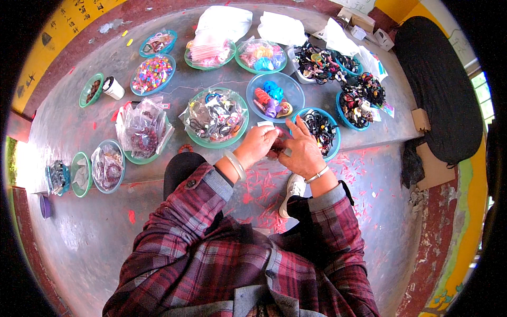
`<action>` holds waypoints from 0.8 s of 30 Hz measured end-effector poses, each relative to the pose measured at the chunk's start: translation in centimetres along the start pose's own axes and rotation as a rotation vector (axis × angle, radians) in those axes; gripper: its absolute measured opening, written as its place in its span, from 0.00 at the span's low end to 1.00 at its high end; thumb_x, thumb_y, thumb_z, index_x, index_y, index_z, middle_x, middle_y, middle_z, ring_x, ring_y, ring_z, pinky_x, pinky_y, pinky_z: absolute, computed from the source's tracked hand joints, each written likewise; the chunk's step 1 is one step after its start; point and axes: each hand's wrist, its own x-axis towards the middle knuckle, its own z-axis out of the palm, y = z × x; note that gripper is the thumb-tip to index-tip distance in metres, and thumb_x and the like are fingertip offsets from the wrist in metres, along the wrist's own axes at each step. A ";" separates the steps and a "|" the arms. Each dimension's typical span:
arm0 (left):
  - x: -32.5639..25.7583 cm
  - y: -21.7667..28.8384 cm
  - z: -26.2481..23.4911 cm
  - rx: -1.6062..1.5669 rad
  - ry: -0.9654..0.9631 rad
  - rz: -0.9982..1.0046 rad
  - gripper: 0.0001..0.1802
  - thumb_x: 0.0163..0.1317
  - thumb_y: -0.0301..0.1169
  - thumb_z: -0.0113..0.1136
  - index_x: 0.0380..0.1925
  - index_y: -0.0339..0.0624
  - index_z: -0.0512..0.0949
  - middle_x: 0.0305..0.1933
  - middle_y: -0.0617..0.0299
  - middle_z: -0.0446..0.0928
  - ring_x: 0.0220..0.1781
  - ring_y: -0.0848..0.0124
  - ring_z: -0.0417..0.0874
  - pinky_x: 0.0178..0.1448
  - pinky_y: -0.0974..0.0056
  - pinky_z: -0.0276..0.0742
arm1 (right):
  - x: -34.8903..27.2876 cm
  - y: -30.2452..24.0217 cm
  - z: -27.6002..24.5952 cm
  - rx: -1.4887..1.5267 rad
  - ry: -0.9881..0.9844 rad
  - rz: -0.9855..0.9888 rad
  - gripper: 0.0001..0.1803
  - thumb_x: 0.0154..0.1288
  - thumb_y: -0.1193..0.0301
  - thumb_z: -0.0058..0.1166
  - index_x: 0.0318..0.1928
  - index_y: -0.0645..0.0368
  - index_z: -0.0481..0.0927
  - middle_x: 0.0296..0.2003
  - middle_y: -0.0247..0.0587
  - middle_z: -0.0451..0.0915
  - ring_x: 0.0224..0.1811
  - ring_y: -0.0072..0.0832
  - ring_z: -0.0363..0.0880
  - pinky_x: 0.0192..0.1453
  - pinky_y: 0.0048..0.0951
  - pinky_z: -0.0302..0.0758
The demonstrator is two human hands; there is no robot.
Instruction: The person sits on the floor surrounded by bowls of craft supplies and sorts small items into clear plastic bags. They pick up items from the bowls, place them into bags, and occasionally seal the bags.
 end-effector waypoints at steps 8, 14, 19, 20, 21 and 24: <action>-0.5 2.5 -0.1 -0.605 0.026 -0.282 0.16 0.66 0.35 0.41 0.43 0.32 0.70 0.35 0.49 0.76 0.32 0.64 0.80 0.36 0.65 0.79 | 0.6 0.8 0.2 0.383 0.210 0.390 0.14 0.42 0.70 0.63 0.33 0.58 0.79 0.43 0.49 0.76 0.46 0.41 0.75 0.48 0.33 0.71; -0.2 1.9 0.0 -0.697 0.128 -0.275 0.16 0.66 0.36 0.42 0.42 0.31 0.68 0.37 0.48 0.75 0.34 0.64 0.80 0.39 0.64 0.79 | 0.4 2.1 2.6 0.676 0.168 0.502 0.17 0.47 0.69 0.63 0.37 0.64 0.78 0.30 0.40 0.80 0.30 0.23 0.77 0.35 0.24 0.73; -0.3 2.7 0.1 -0.732 0.044 -0.256 0.16 0.65 0.36 0.44 0.40 0.31 0.69 0.38 0.51 0.75 0.34 0.67 0.80 0.39 0.66 0.78 | 0.5 1.2 2.2 0.854 0.252 0.607 0.09 0.52 0.72 0.59 0.32 0.65 0.80 0.23 0.33 0.78 0.24 0.16 0.72 0.28 0.18 0.68; -0.3 2.9 0.1 -0.737 0.024 -0.255 0.15 0.65 0.35 0.46 0.41 0.32 0.69 0.38 0.52 0.75 0.35 0.68 0.79 0.39 0.67 0.78 | 0.4 1.6 2.3 0.884 0.276 0.614 0.08 0.53 0.72 0.59 0.31 0.64 0.81 0.22 0.31 0.78 0.23 0.16 0.71 0.27 0.17 0.67; -0.1 3.2 0.1 -0.743 0.005 -0.253 0.15 0.64 0.35 0.47 0.42 0.32 0.70 0.38 0.54 0.75 0.35 0.69 0.79 0.39 0.68 0.78 | 0.4 1.9 2.3 0.913 0.299 0.622 0.07 0.53 0.72 0.58 0.30 0.64 0.81 0.21 0.29 0.77 0.22 0.15 0.70 0.26 0.17 0.66; -0.2 3.4 0.1 -0.694 0.018 -0.276 0.14 0.61 0.33 0.52 0.42 0.33 0.72 0.38 0.57 0.76 0.36 0.72 0.79 0.39 0.70 0.77 | 0.4 2.0 1.8 1.007 0.286 0.642 0.06 0.54 0.71 0.58 0.30 0.62 0.81 0.21 0.26 0.75 0.21 0.13 0.67 0.24 0.16 0.64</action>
